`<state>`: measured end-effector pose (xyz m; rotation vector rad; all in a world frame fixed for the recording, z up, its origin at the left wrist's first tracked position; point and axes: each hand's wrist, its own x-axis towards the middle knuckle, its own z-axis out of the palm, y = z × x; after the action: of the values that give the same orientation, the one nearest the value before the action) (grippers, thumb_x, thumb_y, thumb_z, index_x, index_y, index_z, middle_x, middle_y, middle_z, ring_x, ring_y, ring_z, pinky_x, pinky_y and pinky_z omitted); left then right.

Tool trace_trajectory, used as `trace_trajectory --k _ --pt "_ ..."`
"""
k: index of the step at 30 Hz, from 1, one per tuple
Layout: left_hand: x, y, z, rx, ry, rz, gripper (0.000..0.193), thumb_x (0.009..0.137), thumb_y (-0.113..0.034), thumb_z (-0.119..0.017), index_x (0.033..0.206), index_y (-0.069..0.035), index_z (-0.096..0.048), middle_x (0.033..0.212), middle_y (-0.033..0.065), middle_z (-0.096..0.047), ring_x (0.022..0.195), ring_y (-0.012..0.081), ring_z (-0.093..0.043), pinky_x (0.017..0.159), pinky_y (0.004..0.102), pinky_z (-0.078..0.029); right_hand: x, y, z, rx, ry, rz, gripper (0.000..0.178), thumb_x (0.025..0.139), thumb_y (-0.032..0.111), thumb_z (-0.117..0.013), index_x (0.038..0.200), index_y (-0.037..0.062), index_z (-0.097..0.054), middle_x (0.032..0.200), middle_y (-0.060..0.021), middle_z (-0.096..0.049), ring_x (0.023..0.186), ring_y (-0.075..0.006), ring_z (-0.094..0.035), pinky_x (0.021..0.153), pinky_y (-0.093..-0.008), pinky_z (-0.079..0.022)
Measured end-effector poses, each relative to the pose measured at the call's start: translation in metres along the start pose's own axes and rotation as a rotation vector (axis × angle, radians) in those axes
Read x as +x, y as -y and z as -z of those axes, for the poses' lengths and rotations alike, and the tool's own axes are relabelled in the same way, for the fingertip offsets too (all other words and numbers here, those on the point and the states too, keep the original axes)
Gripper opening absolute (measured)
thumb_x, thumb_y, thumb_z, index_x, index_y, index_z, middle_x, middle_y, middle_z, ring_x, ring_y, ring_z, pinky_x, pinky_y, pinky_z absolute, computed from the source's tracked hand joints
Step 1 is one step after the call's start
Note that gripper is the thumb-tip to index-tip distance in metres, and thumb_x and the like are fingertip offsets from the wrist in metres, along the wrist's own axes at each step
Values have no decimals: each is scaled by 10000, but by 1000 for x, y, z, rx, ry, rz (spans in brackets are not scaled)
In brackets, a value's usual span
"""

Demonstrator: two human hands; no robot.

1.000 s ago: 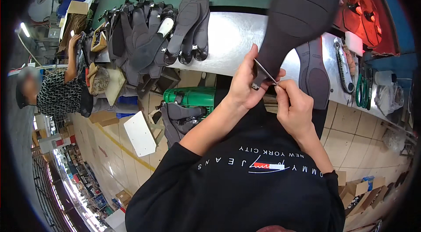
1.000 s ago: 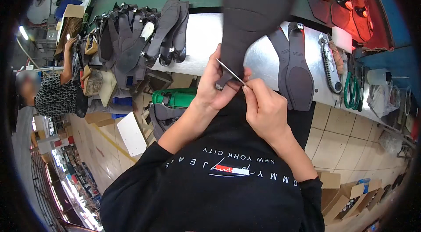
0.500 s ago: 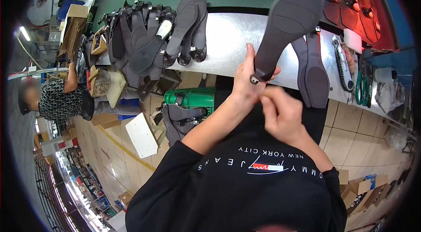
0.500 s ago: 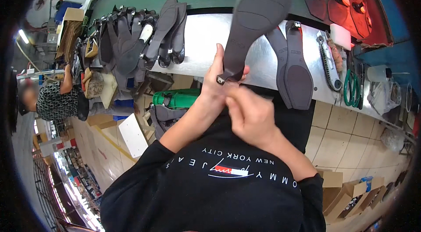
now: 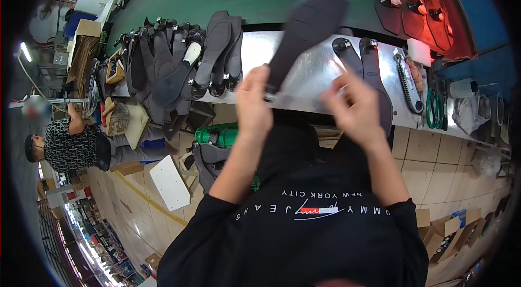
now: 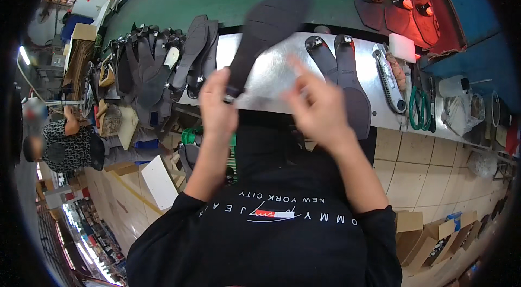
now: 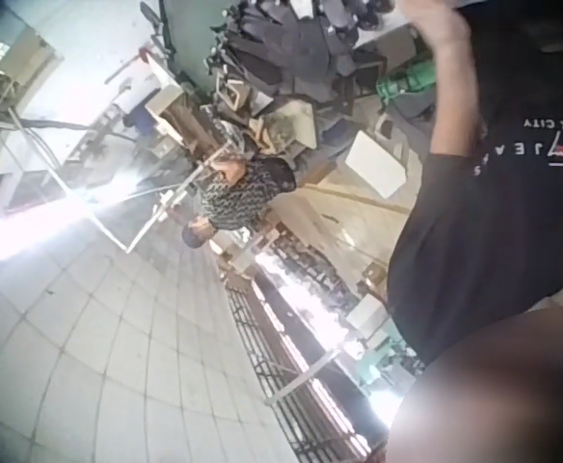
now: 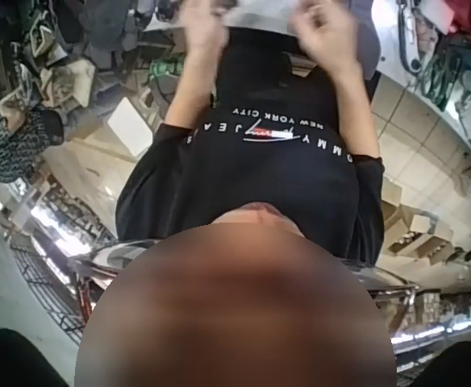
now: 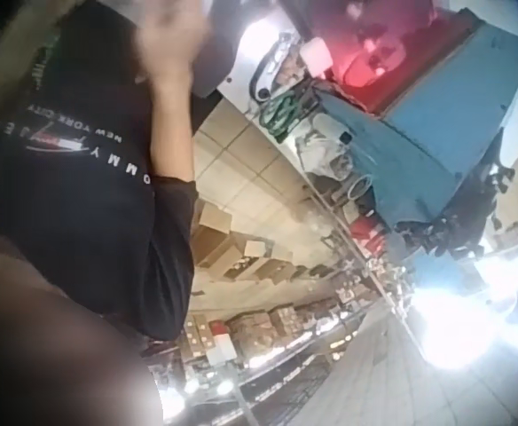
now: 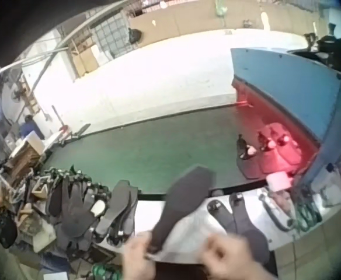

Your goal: Assembling and cleaning sandal components on a production line.

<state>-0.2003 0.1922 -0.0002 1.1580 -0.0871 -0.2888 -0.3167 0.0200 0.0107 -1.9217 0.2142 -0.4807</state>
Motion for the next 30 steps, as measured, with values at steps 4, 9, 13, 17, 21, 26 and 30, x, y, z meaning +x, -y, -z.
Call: trace_trajectory --k 4,9,13,17,21,26,30 --pt "48 -56 63 415 -204 -180 290 949 -180 -613 1171 3 -647 1031 46 -676 898 82 -594 828 235 -466 47 -45 54 -221 -431 -125 499 836 114 -670 1308 30 -530 648 -18 -547 548 -100 -502 531 -271 -420" --pt "65 -81 91 933 -290 -513 290 957 -183 -591 1159 11 -668 1083 82 -680 970 142 -614 859 271 -475 76 -106 69 -255 -394 -127 192 802 165 -732 880 1 -670 653 -25 -589 567 -114 -526 544 -273 -426" --pt "41 -74 55 1116 -227 -716 300 965 -248 -572 1084 0 -694 1134 115 -674 985 216 -657 776 275 -505 65 -21 74 43 -431 -89 126 811 85 -725 914 26 -683 688 39 -600 603 -6 -465 539 -178 -373" --pt "2 -47 1 -7 383 360 466 1010 -403 -460 1116 19 -628 1049 128 -678 954 227 -669 658 285 -548 32 58 28 35 -18 81 166 795 41 -708 955 23 -670 811 -48 -647 652 -130 -620 566 -258 -477" --pt "-9 3 -9 -220 347 641 397 1013 -337 -461 1192 4 -555 1125 184 -639 879 272 -693 761 360 -597 10 50 0 142 150 35 290 814 27 -680 1098 27 -625 841 -56 -598 657 -129 -568 571 -254 -440" --pt "-19 -7 -8 -468 379 831 408 999 -288 -488 1328 -47 -471 1171 151 -629 1028 338 -654 797 356 -600 -35 29 26 143 92 -30 304 937 -2 -472 1206 -12 -611 773 2 -534 571 -22 -439 529 -172 -351" --pt "-35 9 -16 -637 406 745 476 993 -230 -494 1432 -78 -393 1259 86 -595 1018 232 -653 777 296 -599 -61 34 23 376 128 -367 444 958 32 -465 1402 40 -446 684 -1 -538 527 -40 -457 487 -172 -361"
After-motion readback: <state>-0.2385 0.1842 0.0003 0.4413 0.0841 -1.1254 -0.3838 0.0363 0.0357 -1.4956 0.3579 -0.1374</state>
